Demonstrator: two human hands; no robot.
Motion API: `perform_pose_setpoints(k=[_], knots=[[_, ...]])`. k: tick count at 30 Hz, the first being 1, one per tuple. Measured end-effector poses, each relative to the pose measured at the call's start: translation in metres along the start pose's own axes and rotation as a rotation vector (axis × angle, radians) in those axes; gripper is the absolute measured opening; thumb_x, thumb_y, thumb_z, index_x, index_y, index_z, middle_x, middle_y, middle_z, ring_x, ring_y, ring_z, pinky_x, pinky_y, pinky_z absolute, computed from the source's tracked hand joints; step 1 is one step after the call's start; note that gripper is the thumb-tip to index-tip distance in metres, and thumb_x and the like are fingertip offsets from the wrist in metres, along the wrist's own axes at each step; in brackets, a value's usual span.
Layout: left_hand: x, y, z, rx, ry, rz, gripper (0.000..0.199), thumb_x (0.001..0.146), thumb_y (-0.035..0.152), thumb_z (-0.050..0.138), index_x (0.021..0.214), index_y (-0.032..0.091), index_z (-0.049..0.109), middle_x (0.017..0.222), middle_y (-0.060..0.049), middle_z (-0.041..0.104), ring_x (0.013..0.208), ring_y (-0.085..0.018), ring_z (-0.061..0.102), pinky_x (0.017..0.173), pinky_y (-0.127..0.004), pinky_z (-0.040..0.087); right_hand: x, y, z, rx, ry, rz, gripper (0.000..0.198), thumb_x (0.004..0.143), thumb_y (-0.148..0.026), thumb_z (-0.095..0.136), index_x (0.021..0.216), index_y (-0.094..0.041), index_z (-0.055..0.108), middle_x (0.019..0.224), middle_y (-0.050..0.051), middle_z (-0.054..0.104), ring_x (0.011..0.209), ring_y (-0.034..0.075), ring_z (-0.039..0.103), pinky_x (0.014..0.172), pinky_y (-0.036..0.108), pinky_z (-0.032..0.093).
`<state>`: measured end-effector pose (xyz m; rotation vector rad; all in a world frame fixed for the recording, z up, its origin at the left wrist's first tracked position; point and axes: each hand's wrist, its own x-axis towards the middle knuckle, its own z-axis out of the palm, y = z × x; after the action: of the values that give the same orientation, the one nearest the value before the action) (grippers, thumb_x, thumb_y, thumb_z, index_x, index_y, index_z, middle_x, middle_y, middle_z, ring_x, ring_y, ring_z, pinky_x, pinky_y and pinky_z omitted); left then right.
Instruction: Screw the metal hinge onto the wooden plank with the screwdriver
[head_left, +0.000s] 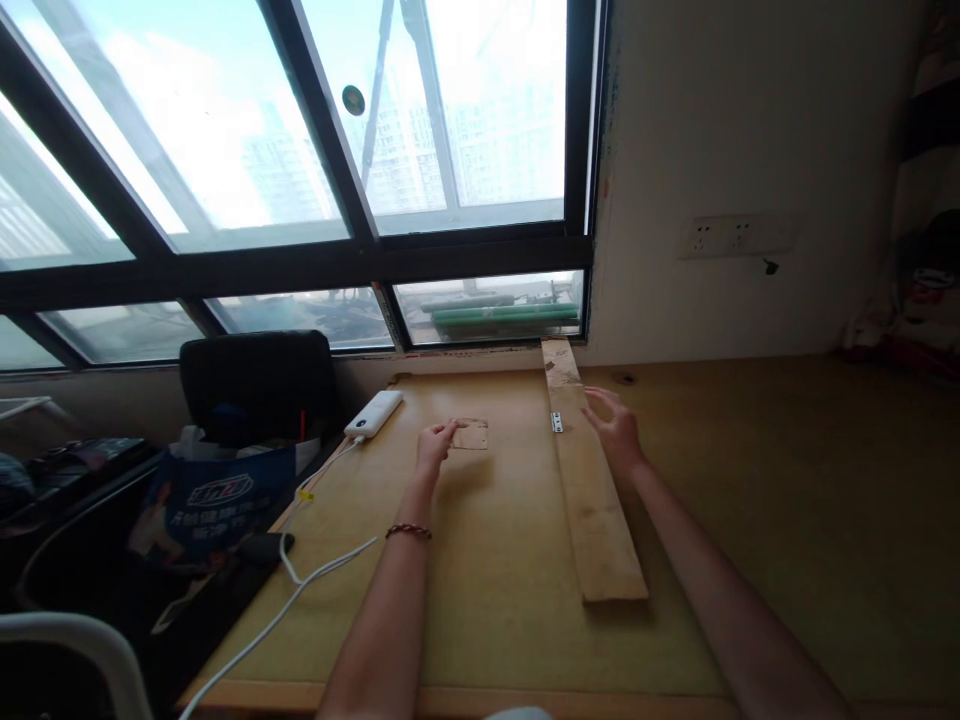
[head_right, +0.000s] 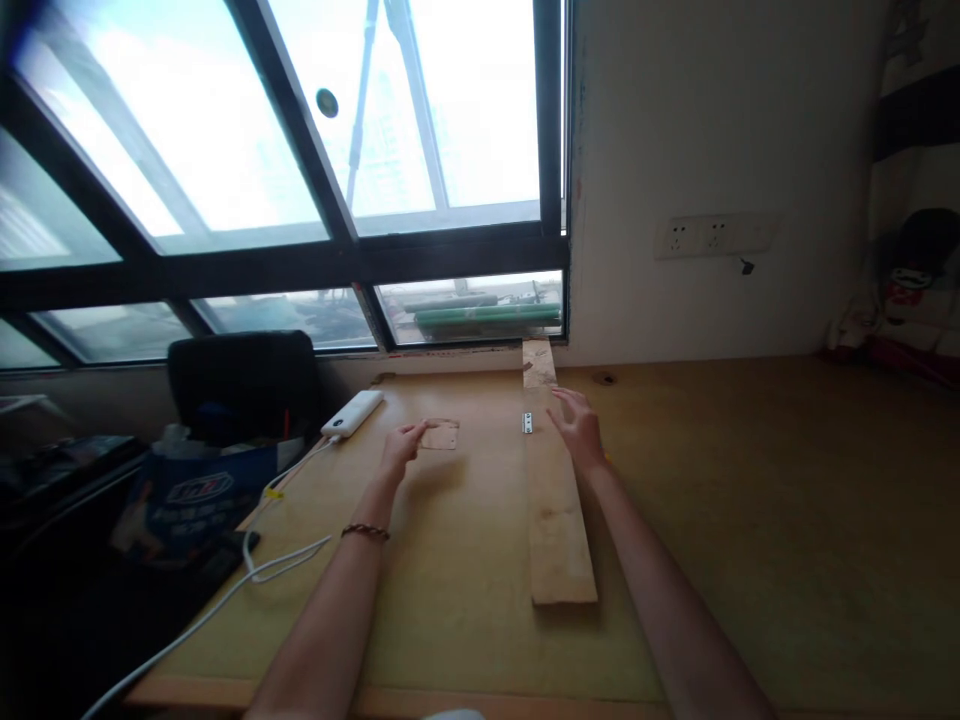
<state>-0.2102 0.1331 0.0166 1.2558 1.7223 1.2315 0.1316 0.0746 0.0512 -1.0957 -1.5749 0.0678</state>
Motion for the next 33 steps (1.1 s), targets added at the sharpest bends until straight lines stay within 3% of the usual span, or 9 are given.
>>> perform_pose_setpoints(k=[3,5,8,11,16,24,29,33], knots=[[-0.001,-0.020,-0.044,0.308,0.049,0.010,0.041,0.067,0.053,0.047,0.063,0.014,0.059,0.045,0.001,0.045,0.040,-0.011,0.041,0.040,-0.022,0.029,-0.034,-0.009,-0.031,-0.091,0.159,0.080,0.020,0.083,-0.028,0.046,0.089,-0.017,0.062,0.093,0.008,0.064,0.089,0.020,0.058,0.084,0.037,0.043],[-0.003,-0.030,-0.063,0.566,0.047,0.017,0.042,0.070,0.051,0.043,0.064,0.014,0.063,0.056,-0.006,0.058,0.054,-0.017,0.054,0.048,-0.025,0.036,-0.057,-0.021,-0.040,-0.134,0.133,0.079,0.019,0.083,-0.025,0.045,0.086,-0.018,0.063,0.088,0.007,0.065,0.085,0.020,0.058,0.081,0.036,0.045],[-0.009,-0.036,-0.070,0.875,0.076,-0.003,0.048,0.075,0.051,0.036,0.076,0.015,0.067,0.081,-0.014,0.067,0.077,-0.027,0.061,0.061,-0.031,0.042,-0.078,-0.038,-0.040,-0.138,0.054,0.050,0.018,0.083,-0.023,0.046,0.089,-0.018,0.062,0.089,0.007,0.064,0.086,0.019,0.058,0.080,0.034,0.045],[-0.014,-0.034,-0.063,1.048,0.140,0.008,0.055,0.080,0.050,0.028,0.087,0.013,0.067,0.093,-0.018,0.065,0.086,-0.031,0.060,0.068,-0.038,0.044,-0.084,-0.043,-0.034,-0.152,0.031,0.027,0.017,0.082,-0.022,0.046,0.088,-0.017,0.062,0.088,0.007,0.064,0.085,0.019,0.058,0.079,0.034,0.045],[-0.012,-0.029,-0.053,1.109,0.148,0.047,0.055,0.082,0.049,0.025,0.091,0.012,0.065,0.094,-0.019,0.065,0.088,-0.033,0.060,0.069,-0.041,0.043,-0.083,-0.027,-0.034,-0.186,0.045,0.051,0.017,0.082,-0.023,0.046,0.082,-0.017,0.062,0.082,0.006,0.065,0.080,0.020,0.059,0.075,0.033,0.045],[-0.021,-0.026,-0.055,1.053,0.221,0.081,0.064,0.078,0.062,0.025,0.100,0.013,0.060,0.089,-0.018,0.065,0.085,-0.032,0.060,0.067,-0.038,0.043,-0.088,-0.025,-0.031,-0.193,0.048,0.080,0.020,0.080,-0.026,0.045,0.080,-0.017,0.063,0.081,0.007,0.066,0.078,0.021,0.060,0.074,0.034,0.045],[-0.038,-0.021,-0.044,1.094,0.125,0.161,0.072,0.070,0.072,0.029,0.099,0.015,0.063,0.089,-0.018,0.065,0.085,-0.032,0.060,0.067,-0.036,0.042,-0.092,-0.019,-0.026,-0.205,0.008,0.086,0.021,0.079,-0.028,0.045,0.079,-0.018,0.064,0.080,0.008,0.067,0.077,0.022,0.060,0.073,0.036,0.046],[-0.047,-0.017,-0.026,1.114,0.102,0.212,0.068,0.073,0.069,0.028,0.101,0.016,0.063,0.088,-0.016,0.065,0.083,-0.029,0.061,0.067,-0.034,0.042,-0.092,-0.017,-0.027,-0.203,0.014,0.107,0.022,0.079,-0.028,0.045,0.079,-0.018,0.064,0.079,0.008,0.066,0.076,0.021,0.060,0.072,0.035,0.046]])
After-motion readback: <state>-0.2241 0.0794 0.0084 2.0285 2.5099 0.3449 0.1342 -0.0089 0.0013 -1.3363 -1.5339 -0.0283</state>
